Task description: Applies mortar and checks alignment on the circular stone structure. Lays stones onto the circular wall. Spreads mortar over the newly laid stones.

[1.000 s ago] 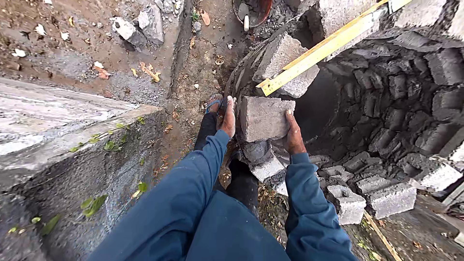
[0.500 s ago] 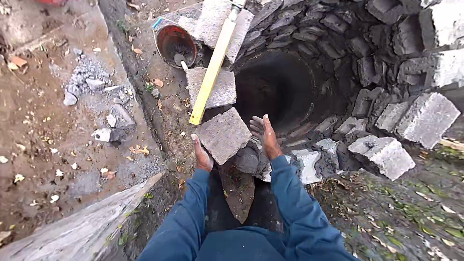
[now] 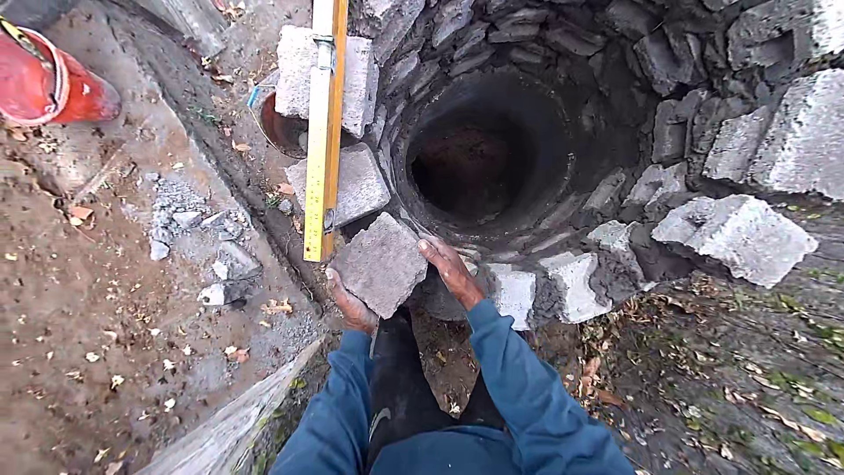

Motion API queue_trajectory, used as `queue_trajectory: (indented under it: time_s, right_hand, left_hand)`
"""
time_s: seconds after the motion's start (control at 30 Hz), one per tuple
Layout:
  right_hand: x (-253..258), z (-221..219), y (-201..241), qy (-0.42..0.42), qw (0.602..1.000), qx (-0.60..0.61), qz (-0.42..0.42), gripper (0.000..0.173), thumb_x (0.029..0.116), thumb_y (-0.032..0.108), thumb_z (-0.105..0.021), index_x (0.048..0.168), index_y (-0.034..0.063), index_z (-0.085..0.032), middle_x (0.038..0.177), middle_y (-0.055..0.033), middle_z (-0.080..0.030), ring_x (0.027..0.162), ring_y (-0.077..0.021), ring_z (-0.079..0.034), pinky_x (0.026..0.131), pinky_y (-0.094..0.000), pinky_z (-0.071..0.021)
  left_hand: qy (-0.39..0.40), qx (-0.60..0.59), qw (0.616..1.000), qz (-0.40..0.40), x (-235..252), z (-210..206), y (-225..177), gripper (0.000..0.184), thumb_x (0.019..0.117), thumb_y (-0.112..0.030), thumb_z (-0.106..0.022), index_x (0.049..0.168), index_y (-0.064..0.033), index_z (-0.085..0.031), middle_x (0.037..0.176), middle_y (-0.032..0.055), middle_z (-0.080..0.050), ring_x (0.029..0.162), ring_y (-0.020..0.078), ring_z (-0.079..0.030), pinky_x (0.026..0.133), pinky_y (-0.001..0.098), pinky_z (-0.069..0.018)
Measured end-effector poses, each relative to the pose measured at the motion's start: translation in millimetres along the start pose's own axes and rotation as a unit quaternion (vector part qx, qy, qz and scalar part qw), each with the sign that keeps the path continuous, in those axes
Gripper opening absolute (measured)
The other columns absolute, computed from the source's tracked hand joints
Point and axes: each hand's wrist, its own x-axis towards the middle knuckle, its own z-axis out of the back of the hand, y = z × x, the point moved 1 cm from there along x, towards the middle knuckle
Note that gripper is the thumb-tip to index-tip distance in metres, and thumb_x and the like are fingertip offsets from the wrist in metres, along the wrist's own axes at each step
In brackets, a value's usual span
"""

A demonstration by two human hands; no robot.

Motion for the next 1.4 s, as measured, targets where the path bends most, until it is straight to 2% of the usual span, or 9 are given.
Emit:
queue_trajectory:
  time_s: [0.07, 0.17, 0.33, 0.43, 1.07, 1.2, 1.3, 1.33, 1.4]
  right_hand:
    - [1, 1, -1, -0.001, 1.0, -0.002, 0.005, 0.061, 0.1022, 0.046, -0.056, 0.148, 0.006, -0.055, 0.154, -0.0173, -0.049, 0.145, -0.027, -0.044, 0.122, -0.0466, -0.0327]
    - [2, 1, 0, -0.012, 1.0, 0.006, 0.015, 0.056, 0.1018, 0.04, -0.06, 0.143, 0.0036, -0.058, 0.148, -0.0169, -0.055, 0.14, -0.0244, -0.05, 0.118, -0.0444, -0.0373]
    - [-1, 0, -2, -0.03, 0.999, 0.024, 0.024, 0.054, 0.0994, 0.039, -0.063, 0.141, 0.0039, -0.061, 0.143, -0.0148, -0.06, 0.135, -0.0213, -0.055, 0.115, -0.0404, -0.0421]
    - [-2, -2, -5, -0.045, 0.998, 0.039, 0.032, 0.052, 0.0993, 0.037, -0.063, 0.139, 0.0036, -0.062, 0.141, -0.0139, -0.062, 0.133, -0.0197, -0.057, 0.113, -0.0397, -0.0438]
    - [1, -4, -11, -0.073, 0.994, 0.06, 0.053, 0.051, 0.0988, 0.037, -0.062, 0.137, 0.0032, -0.063, 0.137, -0.0132, -0.065, 0.128, -0.0165, -0.059, 0.11, -0.0351, -0.0463]
    - [0, -1, -8, -0.043, 0.998, 0.02, 0.045, 0.054, 0.1022, 0.042, -0.054, 0.141, 0.005, -0.059, 0.142, -0.0139, -0.061, 0.134, -0.0188, -0.055, 0.114, -0.0382, -0.0427]
    - [-1, 6, 7, -0.017, 0.997, -0.066, 0.048, 0.061, 0.1042, 0.047, -0.044, 0.148, 0.0065, -0.053, 0.152, -0.0172, -0.052, 0.143, -0.0274, -0.046, 0.12, -0.047, -0.0352]
    - [-1, 8, 11, -0.013, 0.993, -0.102, 0.052, 0.064, 0.1026, 0.051, -0.047, 0.15, 0.0079, -0.052, 0.153, -0.0173, -0.05, 0.144, -0.0295, -0.045, 0.12, -0.0501, -0.0344]
    - [0, 11, 22, -0.008, 0.984, -0.165, 0.061, 0.07, 0.098, 0.055, -0.056, 0.152, 0.0105, -0.05, 0.154, -0.0166, -0.049, 0.143, -0.0319, -0.045, 0.118, -0.0541, -0.0353]
  left_hand:
    - [-0.01, 0.016, 1.0, 0.006, -2, -4, -4, 0.07, 0.1054, -0.061, -0.022, 0.156, -0.0121, -0.029, 0.147, 0.0088, -0.051, 0.132, 0.0151, -0.054, 0.107, 0.0409, -0.0496]
    - [-0.025, 0.023, 0.999, 0.006, -3, -7, -7, 0.067, 0.1071, -0.056, -0.021, 0.155, -0.011, -0.03, 0.148, 0.0088, -0.05, 0.132, 0.0134, -0.053, 0.108, 0.0381, -0.0481]
    - [-0.023, 0.021, 1.0, 0.001, 0, -4, -4, 0.069, 0.1053, -0.06, -0.025, 0.155, -0.0122, -0.032, 0.148, 0.0081, -0.051, 0.132, 0.0131, -0.053, 0.108, 0.0383, -0.0485]
    - [-0.016, 0.011, 1.0, 0.014, 0, -4, -4, 0.069, 0.1057, -0.06, -0.023, 0.155, -0.0126, -0.033, 0.147, 0.0083, -0.052, 0.131, 0.0142, -0.055, 0.107, 0.0398, -0.05]
    - [-0.008, -0.001, 0.998, 0.055, 5, -5, -3, 0.067, 0.1066, -0.058, -0.021, 0.156, -0.0135, -0.032, 0.148, 0.0106, -0.051, 0.131, 0.018, -0.055, 0.106, 0.0433, -0.0504]
    - [-0.006, 0.005, 0.998, 0.056, 6, -4, -2, 0.07, 0.1054, -0.06, -0.022, 0.156, -0.0131, -0.031, 0.148, 0.0111, -0.051, 0.131, 0.0174, -0.055, 0.106, 0.0429, -0.0502]
    - [0.011, -0.012, 0.998, 0.056, 10, 1, 1, 0.069, 0.1051, -0.061, -0.022, 0.154, -0.0128, -0.034, 0.142, 0.0108, -0.056, 0.128, 0.0177, -0.058, 0.105, 0.0431, -0.0517]
    - [0.019, -0.023, 0.998, 0.053, 10, 3, 2, 0.07, 0.1049, -0.062, -0.022, 0.153, -0.0138, -0.036, 0.142, 0.0094, -0.056, 0.128, 0.0173, -0.057, 0.106, 0.0428, -0.0509]
    - [0.032, -0.06, 0.997, 0.047, 13, 11, 6, 0.082, 0.0987, -0.075, -0.023, 0.154, -0.0168, -0.038, 0.145, 0.0055, -0.056, 0.132, 0.0168, -0.055, 0.109, 0.0431, -0.0482]
